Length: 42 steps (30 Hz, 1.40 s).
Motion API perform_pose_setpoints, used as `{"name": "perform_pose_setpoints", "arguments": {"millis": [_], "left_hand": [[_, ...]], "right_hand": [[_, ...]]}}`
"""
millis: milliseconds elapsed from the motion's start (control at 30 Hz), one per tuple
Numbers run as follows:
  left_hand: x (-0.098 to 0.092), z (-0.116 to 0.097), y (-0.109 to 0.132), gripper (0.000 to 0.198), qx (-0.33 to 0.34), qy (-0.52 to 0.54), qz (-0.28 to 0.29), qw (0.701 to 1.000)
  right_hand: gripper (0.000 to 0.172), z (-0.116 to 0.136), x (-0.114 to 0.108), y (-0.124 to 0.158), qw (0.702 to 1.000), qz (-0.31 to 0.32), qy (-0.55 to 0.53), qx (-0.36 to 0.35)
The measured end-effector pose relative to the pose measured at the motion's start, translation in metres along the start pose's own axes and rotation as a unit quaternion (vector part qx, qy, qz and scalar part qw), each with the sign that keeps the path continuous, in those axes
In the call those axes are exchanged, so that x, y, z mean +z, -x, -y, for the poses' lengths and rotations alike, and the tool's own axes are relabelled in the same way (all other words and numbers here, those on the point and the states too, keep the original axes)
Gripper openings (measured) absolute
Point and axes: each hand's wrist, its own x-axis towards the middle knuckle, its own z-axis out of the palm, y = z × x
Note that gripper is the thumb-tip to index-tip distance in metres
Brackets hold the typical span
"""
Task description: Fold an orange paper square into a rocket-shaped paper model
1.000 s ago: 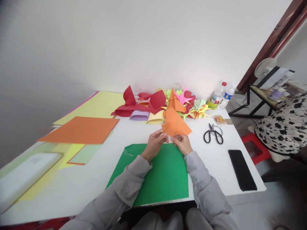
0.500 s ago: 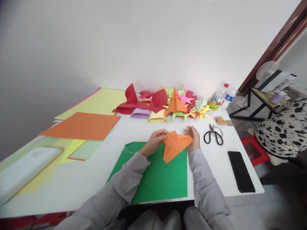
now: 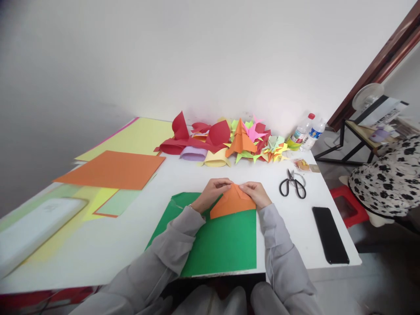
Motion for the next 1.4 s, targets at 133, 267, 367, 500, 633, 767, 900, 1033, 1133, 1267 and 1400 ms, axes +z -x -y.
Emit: {"name": "perform_pose_setpoints", "arguments": {"millis": [133,267,367,500,633,767,900,1033,1133,1267,1400], "left_hand": [[0.002,-0.001,0.001,0.018,0.009,-0.010,0.024,1.000],[0.002,0.001,0.000,0.020,0.013,-0.015,0.020,1.000],[0.002,0.003,0.000,0.022,0.022,-0.035,0.018,0.999],[0.002,0.005,-0.001,0.024,0.033,-0.065,0.013,0.997],[0.002,0.007,-0.002,0.025,0.032,-0.072,0.016,0.997],[0.001,0.009,-0.002,0.023,0.029,-0.075,0.013,0.997],[0.002,0.009,-0.002,0.019,0.050,-0.089,0.000,0.995],[0.004,0.008,-0.001,0.019,0.056,-0.096,-0.005,0.994],[0.005,0.008,0.000,0.021,0.045,-0.083,0.002,0.996],[0.006,0.009,0.000,0.022,0.040,-0.080,0.014,0.996],[0.004,0.010,-0.001,0.023,0.055,-0.091,0.009,0.994]], "right_hand": [[0.027,-0.002,0.003,0.000,0.998,0.008,0.060,-0.023],[0.026,-0.003,0.003,-0.002,0.997,-0.003,0.064,-0.032],[0.026,-0.005,0.003,-0.003,0.998,-0.019,0.054,-0.027],[0.026,-0.007,0.002,-0.005,0.997,-0.039,0.053,-0.029],[0.025,-0.008,0.003,-0.006,0.997,-0.047,0.053,-0.027],[0.025,-0.008,0.004,-0.006,0.996,-0.050,0.065,-0.029],[0.025,-0.007,0.004,-0.005,0.995,-0.050,0.081,-0.037],[0.027,-0.006,0.004,-0.004,0.993,-0.048,0.093,-0.047],[0.028,-0.005,0.005,-0.003,0.993,-0.048,0.096,-0.047],[0.027,-0.006,0.005,-0.004,0.991,-0.045,0.114,-0.058],[0.028,-0.006,0.005,-0.003,0.992,-0.023,0.116,-0.048]]}}
